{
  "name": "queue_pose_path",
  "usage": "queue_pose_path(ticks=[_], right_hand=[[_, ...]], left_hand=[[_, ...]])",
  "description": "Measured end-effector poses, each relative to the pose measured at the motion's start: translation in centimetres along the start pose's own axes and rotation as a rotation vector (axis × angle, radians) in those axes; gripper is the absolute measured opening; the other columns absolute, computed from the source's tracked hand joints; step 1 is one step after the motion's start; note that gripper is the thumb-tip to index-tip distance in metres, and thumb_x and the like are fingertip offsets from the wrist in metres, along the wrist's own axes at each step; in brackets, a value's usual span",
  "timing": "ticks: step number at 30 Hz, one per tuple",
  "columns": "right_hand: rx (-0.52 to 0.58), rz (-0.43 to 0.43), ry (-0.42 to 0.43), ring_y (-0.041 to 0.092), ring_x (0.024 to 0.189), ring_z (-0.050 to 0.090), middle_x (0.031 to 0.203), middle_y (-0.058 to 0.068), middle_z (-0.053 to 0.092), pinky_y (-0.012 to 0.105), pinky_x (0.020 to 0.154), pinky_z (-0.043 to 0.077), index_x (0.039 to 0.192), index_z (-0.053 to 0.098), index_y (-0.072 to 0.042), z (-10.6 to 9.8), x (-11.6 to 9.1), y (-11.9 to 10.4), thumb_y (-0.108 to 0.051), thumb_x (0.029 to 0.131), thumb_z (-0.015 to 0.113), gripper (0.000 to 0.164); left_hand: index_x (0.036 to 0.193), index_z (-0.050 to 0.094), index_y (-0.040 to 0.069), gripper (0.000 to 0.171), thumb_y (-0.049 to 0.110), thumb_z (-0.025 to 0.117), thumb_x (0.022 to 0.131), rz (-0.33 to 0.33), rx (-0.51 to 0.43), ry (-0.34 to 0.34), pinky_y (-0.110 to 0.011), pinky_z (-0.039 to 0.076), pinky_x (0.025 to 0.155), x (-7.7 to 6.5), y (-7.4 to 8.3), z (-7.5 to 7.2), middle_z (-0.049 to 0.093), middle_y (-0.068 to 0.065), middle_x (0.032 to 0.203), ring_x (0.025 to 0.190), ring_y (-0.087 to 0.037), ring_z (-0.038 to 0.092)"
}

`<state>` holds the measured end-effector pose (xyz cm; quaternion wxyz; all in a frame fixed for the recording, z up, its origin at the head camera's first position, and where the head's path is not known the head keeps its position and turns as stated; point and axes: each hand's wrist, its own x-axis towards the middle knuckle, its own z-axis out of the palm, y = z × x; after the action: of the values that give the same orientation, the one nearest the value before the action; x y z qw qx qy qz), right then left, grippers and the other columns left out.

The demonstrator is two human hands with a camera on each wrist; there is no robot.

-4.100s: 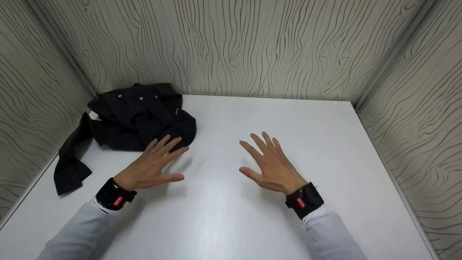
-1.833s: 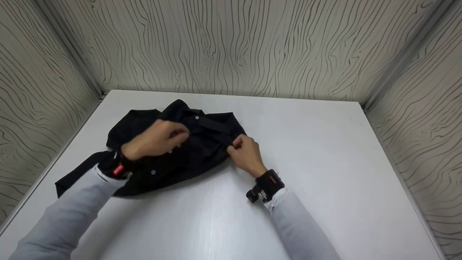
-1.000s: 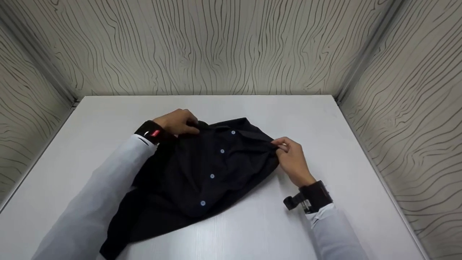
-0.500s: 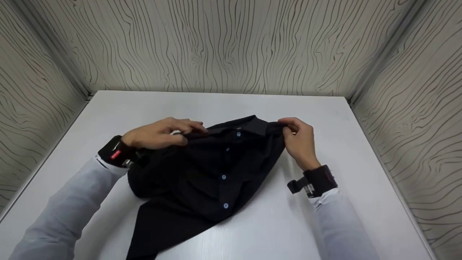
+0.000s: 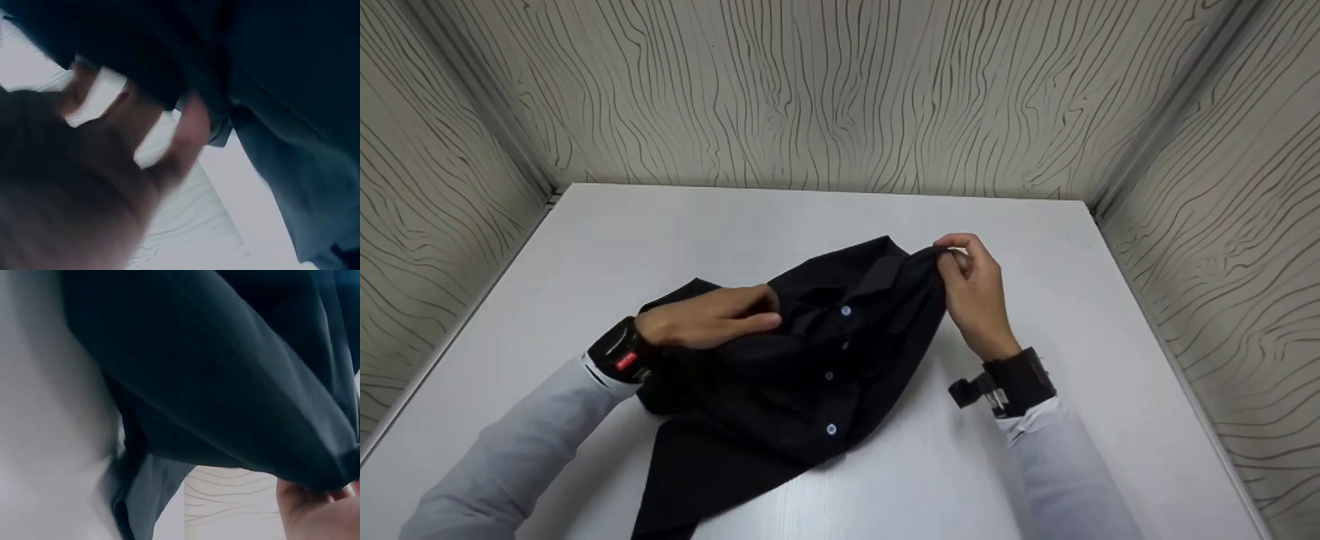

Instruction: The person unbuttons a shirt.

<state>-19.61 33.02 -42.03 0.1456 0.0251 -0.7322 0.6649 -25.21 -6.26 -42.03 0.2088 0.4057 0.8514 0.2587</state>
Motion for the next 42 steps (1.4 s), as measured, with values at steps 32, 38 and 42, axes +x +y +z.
queue_pose_path(ticks=[32, 38, 42], right_hand=[[-0.415, 0.304, -0.157, 0.004, 0.102, 0.07, 0.112, -0.009, 0.08, 0.016, 0.089, 0.055, 0.134, 0.073, -0.003, -2.4, -4.1, 2.3, -0.033, 0.109, 0.078, 0.039], [-0.472, 0.233, -0.234, 0.008, 0.092, 0.066, 0.101, -0.002, 0.077, 0.021, 0.084, 0.055, 0.115, 0.081, -0.004, 0.0, -4.3, 2.3, -0.025, 0.111, 0.073, 0.023], [-0.058, 0.252, -0.072, 0.006, 0.081, 0.069, 0.087, -0.009, 0.072, 0.023, 0.077, 0.064, 0.106, 0.082, -0.006, -0.4, -1.6, 0.2, -0.013, 0.114, 0.067, 0.018]], left_hand=[[0.086, 0.064, 0.004, 0.035, 0.018, 0.058, 0.118, 0.212, -0.259, 0.55, -0.028, 0.047, 0.083, -1.8, -2.0, -3.4, 0.057, 0.005, 0.085, 0.082, -0.015, 0.056], [0.111, 0.076, 0.005, 0.031, 0.015, 0.049, 0.121, 0.267, -0.357, 0.677, -0.029, 0.051, 0.091, -2.9, -1.4, -5.9, 0.07, -0.001, 0.105, 0.096, -0.015, 0.064], [0.125, 0.076, 0.005, 0.034, 0.019, 0.045, 0.123, 0.211, -0.361, 0.783, -0.032, 0.053, 0.1, -3.5, -1.2, -7.9, 0.075, -0.006, 0.114, 0.106, -0.016, 0.068]])
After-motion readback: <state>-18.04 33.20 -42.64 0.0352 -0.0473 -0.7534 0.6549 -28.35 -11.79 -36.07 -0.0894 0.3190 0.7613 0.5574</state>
